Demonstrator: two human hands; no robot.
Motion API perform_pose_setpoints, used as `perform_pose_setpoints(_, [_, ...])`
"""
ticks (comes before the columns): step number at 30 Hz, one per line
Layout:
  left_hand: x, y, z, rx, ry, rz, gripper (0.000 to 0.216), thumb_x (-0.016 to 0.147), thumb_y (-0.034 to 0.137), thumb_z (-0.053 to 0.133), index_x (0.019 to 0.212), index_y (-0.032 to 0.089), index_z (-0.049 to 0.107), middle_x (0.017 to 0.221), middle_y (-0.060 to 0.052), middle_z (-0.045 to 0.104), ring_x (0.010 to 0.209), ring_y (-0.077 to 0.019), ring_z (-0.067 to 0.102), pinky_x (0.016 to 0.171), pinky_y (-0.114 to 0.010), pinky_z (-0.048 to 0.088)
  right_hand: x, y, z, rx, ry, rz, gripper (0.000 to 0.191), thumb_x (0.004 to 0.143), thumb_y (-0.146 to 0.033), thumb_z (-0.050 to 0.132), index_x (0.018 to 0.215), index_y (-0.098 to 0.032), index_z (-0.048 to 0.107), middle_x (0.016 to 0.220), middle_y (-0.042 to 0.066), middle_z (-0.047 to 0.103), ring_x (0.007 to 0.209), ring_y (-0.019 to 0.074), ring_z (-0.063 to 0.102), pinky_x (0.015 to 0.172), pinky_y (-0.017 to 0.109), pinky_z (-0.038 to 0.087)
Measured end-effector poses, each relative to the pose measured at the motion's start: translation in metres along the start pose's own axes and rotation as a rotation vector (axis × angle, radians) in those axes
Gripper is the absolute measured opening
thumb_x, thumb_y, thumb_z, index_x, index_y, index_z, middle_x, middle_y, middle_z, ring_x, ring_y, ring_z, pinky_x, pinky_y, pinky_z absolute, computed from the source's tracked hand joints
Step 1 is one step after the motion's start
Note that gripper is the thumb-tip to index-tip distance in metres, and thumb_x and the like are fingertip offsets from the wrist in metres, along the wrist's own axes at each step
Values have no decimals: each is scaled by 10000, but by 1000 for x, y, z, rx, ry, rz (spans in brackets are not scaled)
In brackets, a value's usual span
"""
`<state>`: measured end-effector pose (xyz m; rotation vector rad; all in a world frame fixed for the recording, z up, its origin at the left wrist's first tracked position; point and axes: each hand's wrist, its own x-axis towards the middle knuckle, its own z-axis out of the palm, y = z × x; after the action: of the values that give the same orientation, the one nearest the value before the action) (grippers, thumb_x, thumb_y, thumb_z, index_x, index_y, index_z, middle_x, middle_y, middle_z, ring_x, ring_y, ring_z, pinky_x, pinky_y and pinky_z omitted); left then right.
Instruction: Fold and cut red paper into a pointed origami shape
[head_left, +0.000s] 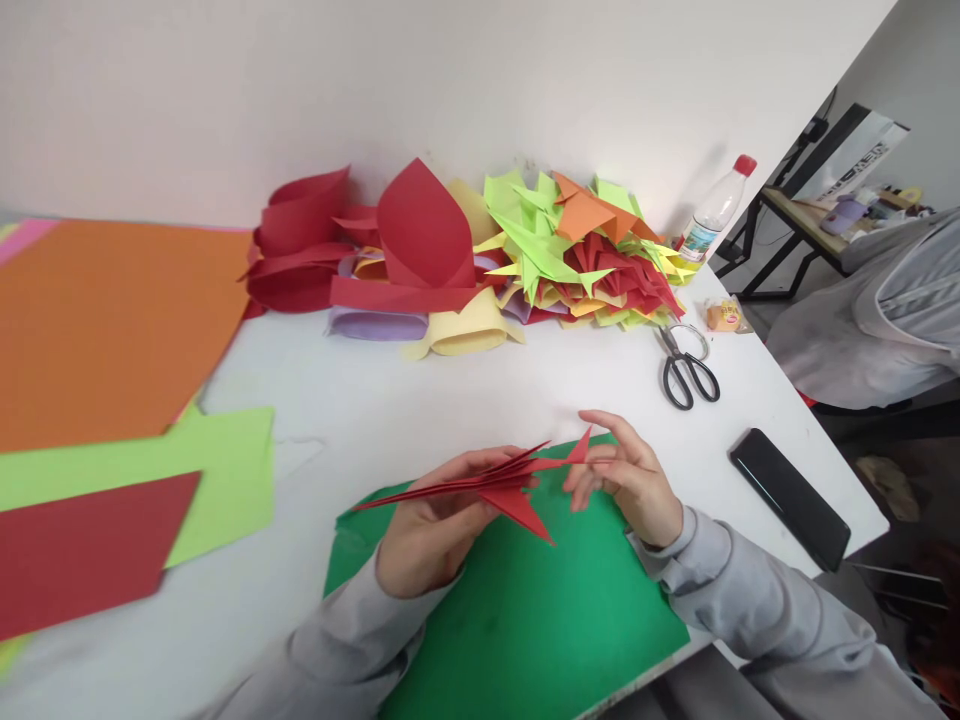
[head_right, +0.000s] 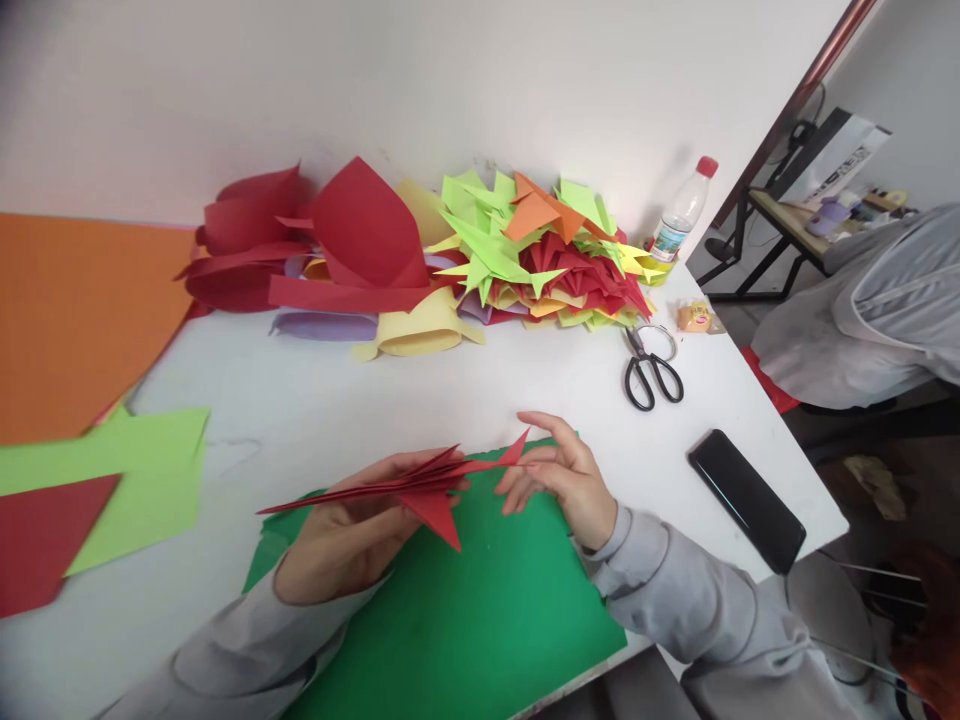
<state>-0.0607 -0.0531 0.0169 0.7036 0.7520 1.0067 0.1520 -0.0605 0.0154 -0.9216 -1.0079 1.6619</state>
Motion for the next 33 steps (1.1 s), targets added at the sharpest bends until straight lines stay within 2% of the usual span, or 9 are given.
perform_pose_setpoints(3, [0, 2, 6, -15, 26, -5, 317, 617, 313, 863, 890, 205, 743, 895, -52, 755, 785, -198, 698, 724, -273, 570, -1, 0, -1, -208, 25, -196, 519, 780, -344, 698, 1252, -258, 500, 956, 46, 671, 795, 180, 665, 669, 306, 535])
perform_pose_setpoints(7, [0, 3, 11, 6, 55, -3, 291, 599, 317, 873, 809, 168, 738, 751, -46, 751, 685, -182, 700, 665, -252, 575, -4, -6, 3, -622, 131, -450, 253, 793, -305, 716, 1032, -233, 678, 1213, 100, 536, 1096, 223, 564, 922, 374, 486])
perform_pose_setpoints(9, [-1, 2, 12, 15, 54, 0, 277, 608, 319, 867, 786, 158, 727, 718, -43, 744, 647, -179, 695, 630, -252, 575, -5, -8, 6, -715, 165, -543, 109, 823, -265, 692, 920, -222, 712, 1159, 98, 572, 1042, 210, 593, 906, 367, 495])
perform_pose_setpoints(11, [-1, 1, 12, 21, 51, 10, 262, 626, 310, 856, 773, 149, 712, 694, -39, 735, 625, -176, 688, 603, -252, 573, -6, -10, 8, -752, 157, -615, 71, 850, -228, 659, 889, -223, 718, 1019, 85, 643, 926, 193, 630, 817, 349, 525])
perform_pose_setpoints(15, [-1, -1, 10, 25, 63, 18, 240, 651, 288, 839, 765, 141, 687, 681, -31, 727, 606, -173, 680, 586, -261, 575, -6, -10, 10, -835, 122, -693, 100, 856, -197, 647, 922, -224, 717, 843, 69, 710, 787, 196, 656, 734, 364, 533])
perform_pose_setpoints(21, [0, -2, 9, 35, 56, 9, 227, 668, 303, 827, 753, 148, 684, 687, -23, 727, 599, -167, 678, 592, -261, 574, -7, -6, 6, -905, 82, -831, 282, 865, -128, 609, 1102, -258, 689, 840, 56, 732, 738, 188, 665, 680, 353, 501])
perform_pose_setpoints(24, [0, -2, 9, 28, 58, -3, 236, 657, 310, 837, 734, 145, 687, 662, -21, 722, 603, -161, 678, 575, -238, 567, -6, -6, 3, -912, 16, -862, 347, 893, -101, 527, 1161, -276, 661, 841, 49, 726, 745, 180, 661, 682, 350, 487])
perform_pose_setpoints(29, [0, -1, 9, 17, 66, -5, 247, 651, 317, 842, 723, 140, 685, 646, -15, 718, 594, -156, 677, 565, -232, 573, -7, -11, 2, -935, -53, -806, 300, 921, -181, 458, 1087, -260, 695, 906, 67, 728, 770, 182, 663, 721, 366, 497])
perform_pose_setpoints(33, [1, 0, 9, 11, 76, 7, 255, 647, 318, 845, 726, 138, 683, 648, -17, 717, 599, -154, 678, 576, -229, 575, -9, -17, 5, -767, -146, -580, 303, 928, -361, 500, 1124, -222, 685, 1119, 114, 675, 993, 224, 640, 858, 392, 511])
